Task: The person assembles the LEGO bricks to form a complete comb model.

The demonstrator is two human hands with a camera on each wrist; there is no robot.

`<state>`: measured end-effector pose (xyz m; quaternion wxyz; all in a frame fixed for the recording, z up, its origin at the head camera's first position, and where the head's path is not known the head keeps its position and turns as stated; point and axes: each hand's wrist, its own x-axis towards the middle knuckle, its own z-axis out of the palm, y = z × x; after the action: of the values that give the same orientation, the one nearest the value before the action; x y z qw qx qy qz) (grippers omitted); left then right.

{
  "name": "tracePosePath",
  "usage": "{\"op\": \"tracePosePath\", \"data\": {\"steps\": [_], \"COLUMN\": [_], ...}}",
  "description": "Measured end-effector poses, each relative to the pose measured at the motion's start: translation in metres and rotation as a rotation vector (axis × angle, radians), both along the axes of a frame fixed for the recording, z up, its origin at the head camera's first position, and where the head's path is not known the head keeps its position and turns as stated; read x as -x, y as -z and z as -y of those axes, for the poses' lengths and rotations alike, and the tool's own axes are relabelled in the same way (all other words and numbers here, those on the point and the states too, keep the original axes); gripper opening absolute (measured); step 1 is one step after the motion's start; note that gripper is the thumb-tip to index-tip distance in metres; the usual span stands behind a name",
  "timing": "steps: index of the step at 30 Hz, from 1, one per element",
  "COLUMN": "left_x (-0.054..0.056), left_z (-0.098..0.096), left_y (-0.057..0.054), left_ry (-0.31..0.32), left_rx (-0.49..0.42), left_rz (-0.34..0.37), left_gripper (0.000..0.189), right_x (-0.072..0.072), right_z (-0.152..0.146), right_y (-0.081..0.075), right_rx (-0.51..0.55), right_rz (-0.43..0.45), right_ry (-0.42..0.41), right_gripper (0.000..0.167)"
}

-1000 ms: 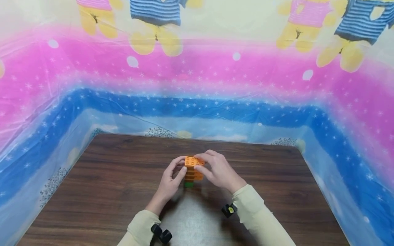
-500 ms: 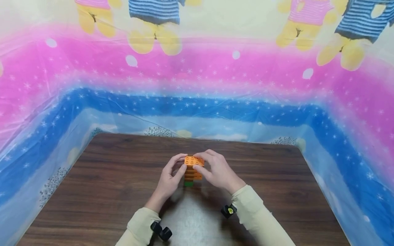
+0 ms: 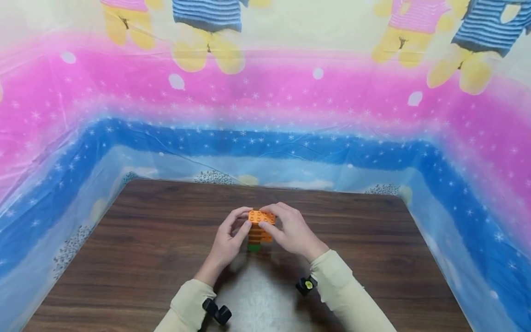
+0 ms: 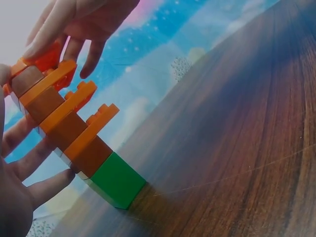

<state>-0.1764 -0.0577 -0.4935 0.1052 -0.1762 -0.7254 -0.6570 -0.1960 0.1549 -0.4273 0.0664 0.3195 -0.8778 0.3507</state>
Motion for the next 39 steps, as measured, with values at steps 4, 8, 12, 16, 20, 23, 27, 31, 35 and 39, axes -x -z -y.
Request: {"op": "tracePosePath", "data": {"steps": [4, 8, 12, 16, 20, 23, 27, 31, 35, 39], "left_x": [0.000, 0.001, 0.001, 0.002, 0.002, 0.002, 0.002, 0.002, 0.002, 0.002], "left_z": [0.000, -0.001, 0.000, -0.001, -0.002, -0.001, 0.000, 0.002, 0.003, 0.004], "left_y": [0.002, 0.004, 0.003, 0.003, 0.005, 0.004, 0.004, 0.004, 0.008, 0.014], "left_ry": [0.000, -0.001, -0.007, -0.002, 0.009, 0.007, 0.011, 0.017, 0.025, 0.028], "left_rx": [-0.001, -0.017, -0.023, -0.033, -0.044, -0.041, -0.027, -0.005, 0.014, 0.026], "left_rz": [0.009, 0.020, 0.032, 0.038, 0.035, 0.026, 0.019, 0.014, 0.012, 0.012], "left_gripper": [0.033, 0.033, 0.034, 0.036, 0.037, 0.036, 0.035, 0.037, 0.040, 0.043], "right_x": [0.000, 0.001, 0.001, 0.001, 0.000, -0.001, -0.001, -0.002, -0.002, -0.004], "right_z": [0.000, 0.001, 0.002, 0.001, 0.000, 0.001, 0.003, 0.003, 0.002, -0.001], "right_y": [0.002, 0.000, -0.001, -0.001, 0.001, 0.002, 0.004, 0.007, 0.012, 0.018], "right_rx": [0.008, 0.020, 0.030, 0.024, 0.026, 0.045, 0.073, 0.091, 0.092, 0.082], "right_rz": [0.015, 0.029, 0.036, 0.042, 0.057, 0.065, 0.064, 0.092, 0.117, 0.115], "right_ry": [-0.004, -0.009, -0.017, -0.005, 0.011, 0.009, 0.015, 0.035, 0.034, 0.028], "right_gripper": [0.030, 0.029, 0.029, 0.031, 0.033, 0.033, 0.036, 0.039, 0.041, 0.049]}}
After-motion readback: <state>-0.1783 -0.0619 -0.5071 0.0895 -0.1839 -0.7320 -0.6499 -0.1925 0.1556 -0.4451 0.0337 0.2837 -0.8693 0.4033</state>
